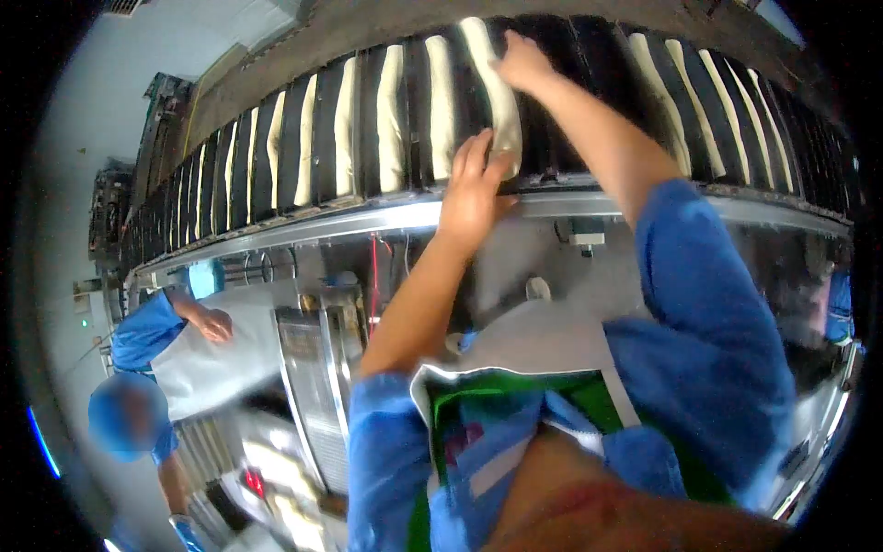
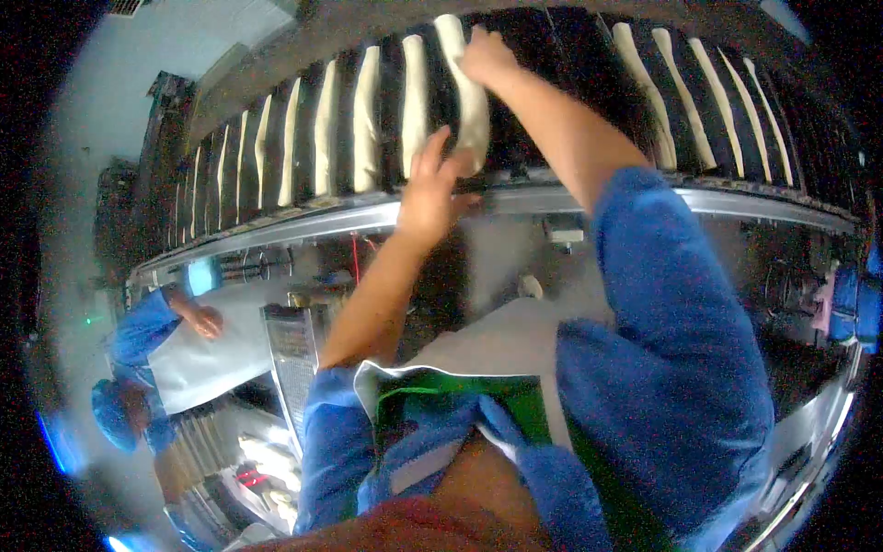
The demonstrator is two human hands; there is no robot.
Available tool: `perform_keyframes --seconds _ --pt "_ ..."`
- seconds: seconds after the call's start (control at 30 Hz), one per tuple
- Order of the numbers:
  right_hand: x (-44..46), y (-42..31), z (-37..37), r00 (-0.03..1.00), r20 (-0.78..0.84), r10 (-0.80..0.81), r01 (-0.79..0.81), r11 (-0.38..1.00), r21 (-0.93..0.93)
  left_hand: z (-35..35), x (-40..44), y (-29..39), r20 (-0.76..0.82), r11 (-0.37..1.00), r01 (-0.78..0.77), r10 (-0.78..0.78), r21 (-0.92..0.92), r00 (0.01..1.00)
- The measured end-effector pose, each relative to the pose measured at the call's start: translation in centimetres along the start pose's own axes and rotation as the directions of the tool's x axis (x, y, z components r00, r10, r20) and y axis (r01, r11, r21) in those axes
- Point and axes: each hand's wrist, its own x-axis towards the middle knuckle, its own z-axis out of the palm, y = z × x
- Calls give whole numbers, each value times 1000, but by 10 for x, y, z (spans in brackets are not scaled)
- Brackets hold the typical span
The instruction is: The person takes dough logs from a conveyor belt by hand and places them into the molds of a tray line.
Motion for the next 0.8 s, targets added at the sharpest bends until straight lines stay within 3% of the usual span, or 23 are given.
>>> perform_keyframes --seconds 0.07,0.13,0.2,0.3,0.33,0.4,0.47,0.5,0.53,0.57,0.6,0.67,0.73,0.8 --pt "-37 -4 -1 970 172 -174 188 979 -74 10 -24 -23 16 995 17 -19 101 1000" --pt "-78 7 12 909 359 -210 253 965 -75 -1 -58 -33 102 982 90 -108 166 989" --pt "-99 13 31 863 475 -171 281 944 -171 -7 -105 -42 44 952 249 -260 177 965" --pt "-103 19 62 916 315 -250 282 957 -60 -9 -196 -58 -3 839 481 -497 255 868" --pt "-105 11 57 907 288 -307 341 937 -78 -4 -234 -66 -116 845 479 -465 239 878" --pt "-99 11 66 861 307 -405 455 883 -111 0 -297 -51 -197 695 708 -682 125 704" --pt "-108 19 84 776 218 -592 614 788 -47 3 -371 -32 -196 538 822 -800 185 567" --pt "-116 13 64 816 353 -458 484 875 16 13 -393 -16 -289 465 869 -819 169 495" --pt "-125 27 73 778 226 -587 602 799 6 20 -417 1 -386 375 915 -830 148 402" --pt "-134 34 70 773 242 -587 598 801 34 31 -449 15 -469 286 948 -825 136 316" --pt "-142 41 68 768 257 -587 593 803 63 34 -472 22 -445 191 978 -871 82 208" --pt "-144 80 78 680 250 -690 720 692 -48 37 -507 41 -570 55 994 -816 93 99" --pt "-153 60 73 614 274 -740 777 628 -45 19 -543 47 -566 -119 992 -816 -31 -115" --pt "-176 83 86 590 275 -759 805 578 -133 25 -606 59 -575 -194 981 -800 -19 -170"
